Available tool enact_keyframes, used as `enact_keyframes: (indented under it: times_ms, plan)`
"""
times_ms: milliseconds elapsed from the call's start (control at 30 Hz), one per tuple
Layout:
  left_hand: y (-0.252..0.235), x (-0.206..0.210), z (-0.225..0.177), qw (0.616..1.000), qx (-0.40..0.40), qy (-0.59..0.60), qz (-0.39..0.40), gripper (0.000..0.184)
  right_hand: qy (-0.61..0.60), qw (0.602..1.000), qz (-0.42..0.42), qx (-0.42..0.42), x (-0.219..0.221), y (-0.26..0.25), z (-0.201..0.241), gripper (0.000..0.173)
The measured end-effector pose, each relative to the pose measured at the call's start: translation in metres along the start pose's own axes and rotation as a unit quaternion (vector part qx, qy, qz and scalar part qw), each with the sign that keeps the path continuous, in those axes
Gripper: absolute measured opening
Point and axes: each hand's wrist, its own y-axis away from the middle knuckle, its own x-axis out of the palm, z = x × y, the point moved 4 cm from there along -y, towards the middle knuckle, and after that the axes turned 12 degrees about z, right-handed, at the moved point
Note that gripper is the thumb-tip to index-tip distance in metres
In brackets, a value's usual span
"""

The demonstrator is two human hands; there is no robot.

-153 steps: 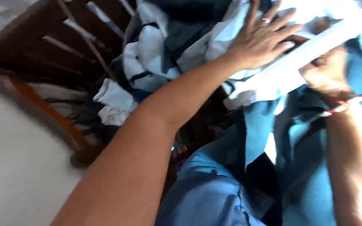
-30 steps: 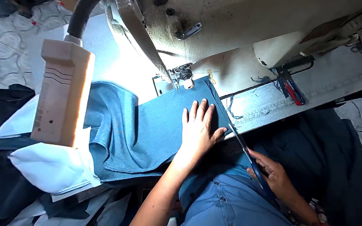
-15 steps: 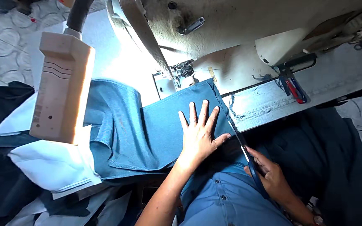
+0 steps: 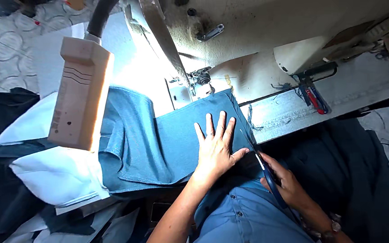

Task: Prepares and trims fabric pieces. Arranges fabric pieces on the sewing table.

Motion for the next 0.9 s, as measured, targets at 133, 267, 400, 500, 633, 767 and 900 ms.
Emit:
enact_keyframes:
  times_ms: [133, 267, 400, 500, 633, 767, 900]
  plan:
    - [0.006, 0.001, -0.005, 1.000, 0.004, -0.003, -0.004, 0.092, -0.015, 1.000, -0.023, -0.004, 0.005, -0.004, 0.002, 0.069]
    - [0.007, 0.001, -0.006, 1.000, 0.005, -0.004, 0.003, 0.092, -0.040, 0.997, -0.059, -0.011, 0.010, 0.001, -0.001, 0.060]
    - [0.006, -0.011, -0.008, 0.998, -0.001, -0.014, 0.067, 0.095, -0.039, 0.996, -0.086, -0.008, 0.011, 0.008, -0.001, 0.056]
    - [-0.004, -0.034, -0.006, 0.994, 0.012, -0.022, 0.105, 0.071, -0.047, 0.995, -0.083, -0.005, 0.007, 0.011, 0.000, 0.055]
    - [-0.028, -0.041, 0.010, 0.997, 0.056, -0.044, 0.010, 0.065, -0.067, 0.997, -0.046, 0.009, 0.002, 0.011, -0.002, 0.062]
    - [-0.031, -0.018, 0.027, 0.999, 0.031, -0.032, 0.017, 0.091, -0.040, 0.999, 0.018, 0.011, 0.001, 0.004, -0.004, 0.080]
    - [-0.020, -0.010, 0.021, 0.999, 0.017, -0.031, -0.002, 0.091, -0.020, 1.000, 0.004, 0.004, 0.001, -0.005, -0.002, 0.074]
